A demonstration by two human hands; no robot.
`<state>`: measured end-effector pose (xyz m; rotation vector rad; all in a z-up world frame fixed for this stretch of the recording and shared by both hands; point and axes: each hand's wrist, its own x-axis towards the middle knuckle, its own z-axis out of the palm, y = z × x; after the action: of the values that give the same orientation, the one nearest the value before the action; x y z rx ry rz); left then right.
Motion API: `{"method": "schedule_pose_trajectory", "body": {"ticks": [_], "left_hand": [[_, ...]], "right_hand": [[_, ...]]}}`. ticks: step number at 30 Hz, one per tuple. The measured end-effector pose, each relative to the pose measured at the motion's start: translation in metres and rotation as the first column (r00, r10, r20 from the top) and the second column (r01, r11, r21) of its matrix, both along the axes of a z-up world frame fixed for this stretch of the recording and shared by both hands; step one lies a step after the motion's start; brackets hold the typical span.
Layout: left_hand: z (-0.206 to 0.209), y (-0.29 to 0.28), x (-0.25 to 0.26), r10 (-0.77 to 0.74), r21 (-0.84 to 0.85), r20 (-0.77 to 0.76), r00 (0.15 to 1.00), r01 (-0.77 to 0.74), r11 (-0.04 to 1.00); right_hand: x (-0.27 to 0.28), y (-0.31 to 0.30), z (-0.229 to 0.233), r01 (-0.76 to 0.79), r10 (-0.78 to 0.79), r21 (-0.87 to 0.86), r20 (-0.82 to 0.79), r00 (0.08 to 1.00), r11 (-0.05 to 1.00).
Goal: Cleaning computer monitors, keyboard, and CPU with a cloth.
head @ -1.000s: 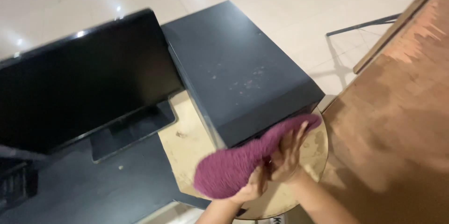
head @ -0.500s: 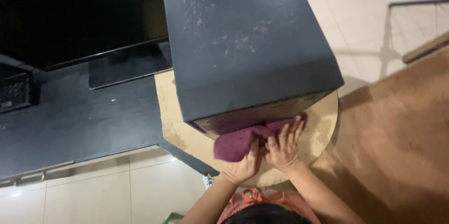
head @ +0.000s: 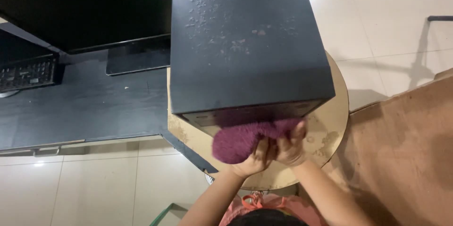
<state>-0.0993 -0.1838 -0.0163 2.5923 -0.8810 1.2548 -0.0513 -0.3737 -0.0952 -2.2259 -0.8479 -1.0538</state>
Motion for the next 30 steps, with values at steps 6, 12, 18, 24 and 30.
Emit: {"method": "schedule_pose_trajectory", "body": {"ticks": [6, 12, 18, 24, 30], "left_hand": [[-0.043, -0.001, -0.021, -0.167, -0.365, -0.506, 0.846, -0.035, 0.930], [0.023, -0.017, -0.010, 0.053, -0.187, -0.264, 0.963, -0.105, 0.977], [0.192, -0.037, 0.022, 0.016, -0.149, 0.015, 1.000, -0.014, 0.989], [0.155, -0.041, 0.022, 0.028, -0.088, -0.013, 1.000, -0.029, 0.996], [0.051, -0.044, 0.006, -0.039, 0.026, -0.140, 0.989, 0.043, 0.999]], "right_hand": [[-0.015, -0.016, -0.077, -0.145, 0.139, -0.015, -0.187, 0.972, 0.989], [0.020, -0.015, 0.027, -0.327, 0.332, 0.131, -0.016, 0.943, 0.936], [0.027, -0.016, 0.064, -0.179, 0.193, 0.215, -0.046, 0.980, 0.960], [0.039, -0.021, 0.011, 0.128, -0.047, 0.249, -0.306, 0.951, 0.960], [0.025, -0.028, -0.054, 0.427, -0.245, 0.190, -0.590, 0.770, 0.884]]}}
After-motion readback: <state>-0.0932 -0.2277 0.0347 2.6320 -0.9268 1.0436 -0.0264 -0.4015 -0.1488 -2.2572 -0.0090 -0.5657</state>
